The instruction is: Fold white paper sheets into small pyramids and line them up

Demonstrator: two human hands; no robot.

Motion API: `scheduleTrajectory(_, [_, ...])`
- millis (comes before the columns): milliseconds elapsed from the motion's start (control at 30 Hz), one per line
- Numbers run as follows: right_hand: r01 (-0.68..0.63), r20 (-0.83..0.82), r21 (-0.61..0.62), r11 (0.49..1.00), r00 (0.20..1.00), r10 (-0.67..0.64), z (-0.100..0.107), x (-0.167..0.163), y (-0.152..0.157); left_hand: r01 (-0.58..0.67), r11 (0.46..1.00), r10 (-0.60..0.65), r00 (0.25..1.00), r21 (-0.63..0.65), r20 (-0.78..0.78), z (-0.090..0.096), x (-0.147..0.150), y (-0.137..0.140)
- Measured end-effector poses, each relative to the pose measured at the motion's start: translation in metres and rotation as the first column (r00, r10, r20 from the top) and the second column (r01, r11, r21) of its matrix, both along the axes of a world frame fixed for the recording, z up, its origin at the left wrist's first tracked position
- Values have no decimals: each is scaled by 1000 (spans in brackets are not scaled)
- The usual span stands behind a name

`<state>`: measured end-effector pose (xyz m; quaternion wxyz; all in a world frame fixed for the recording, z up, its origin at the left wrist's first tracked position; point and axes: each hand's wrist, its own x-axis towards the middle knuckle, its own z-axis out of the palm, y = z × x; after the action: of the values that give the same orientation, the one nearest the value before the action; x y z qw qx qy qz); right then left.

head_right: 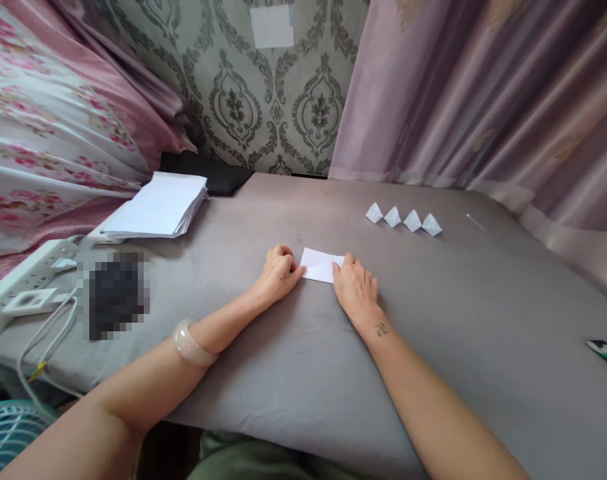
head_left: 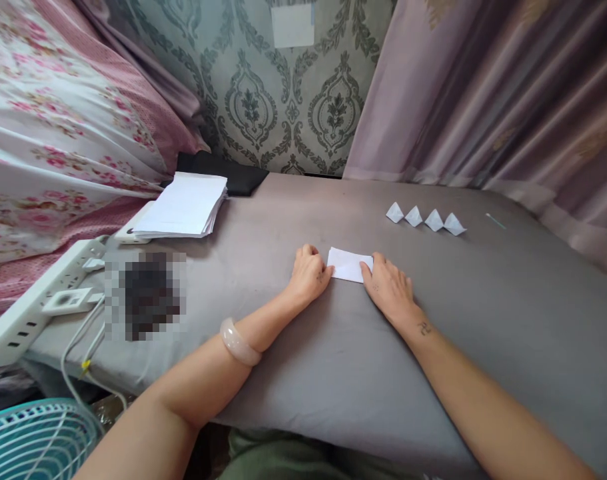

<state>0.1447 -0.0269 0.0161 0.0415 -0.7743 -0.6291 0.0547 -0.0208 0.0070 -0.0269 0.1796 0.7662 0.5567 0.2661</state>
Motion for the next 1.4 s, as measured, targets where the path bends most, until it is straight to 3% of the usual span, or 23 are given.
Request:
scheduleTrajectory(200, [-82, -27, 12, 997, 996, 83, -5, 22, -5, -22, 999, 21, 999, -30, -45, 2, -1, 2])
scheduleTrajectory(333, [-152, -34, 159, 975, 987, 159, -8, 27, -3, -25, 999, 23, 999, -40, -47, 3, 0, 2])
scheduleTrajectory(433, [-349, 23, 266, 899, 934, 356, -11, 16, -7, -33, 998, 31, 998, -53, -50, 6, 1, 0])
scheduleTrajectory(500, [-502, 21, 258, 826, 857, 514, -13, 4, -15, -39, 998, 36, 998, -56, -52, 7, 2, -1])
scheduleTrajectory(567, [-577, 6, 232, 783, 806, 592, -15, -8, -25, -43, 998, 40, 998, -41, -55, 7, 2, -1])
scheduleTrajectory(767, [-536, 45, 164, 828, 843, 536, -12, -26, -46, -39, 999, 38, 996, -10, -80, 4, 1, 0])
scheduleTrajectory(1100, [-393, 112, 72, 917, 917, 384, 0, -6, -46, 3, 999, -6, 998, -48, -60, 4, -4, 0])
scheduleTrajectory(1267, [-276, 17, 123, 953, 961, 276, -8, 15, -23, 21, 993, -16, 999, -114, 47, 7, -6, 0])
scheduleTrajectory(1400, [-258, -89, 271, 928, 953, 291, -17, 26, -6, 5, 986, 11, 995, -166, 97, 11, -5, -1])
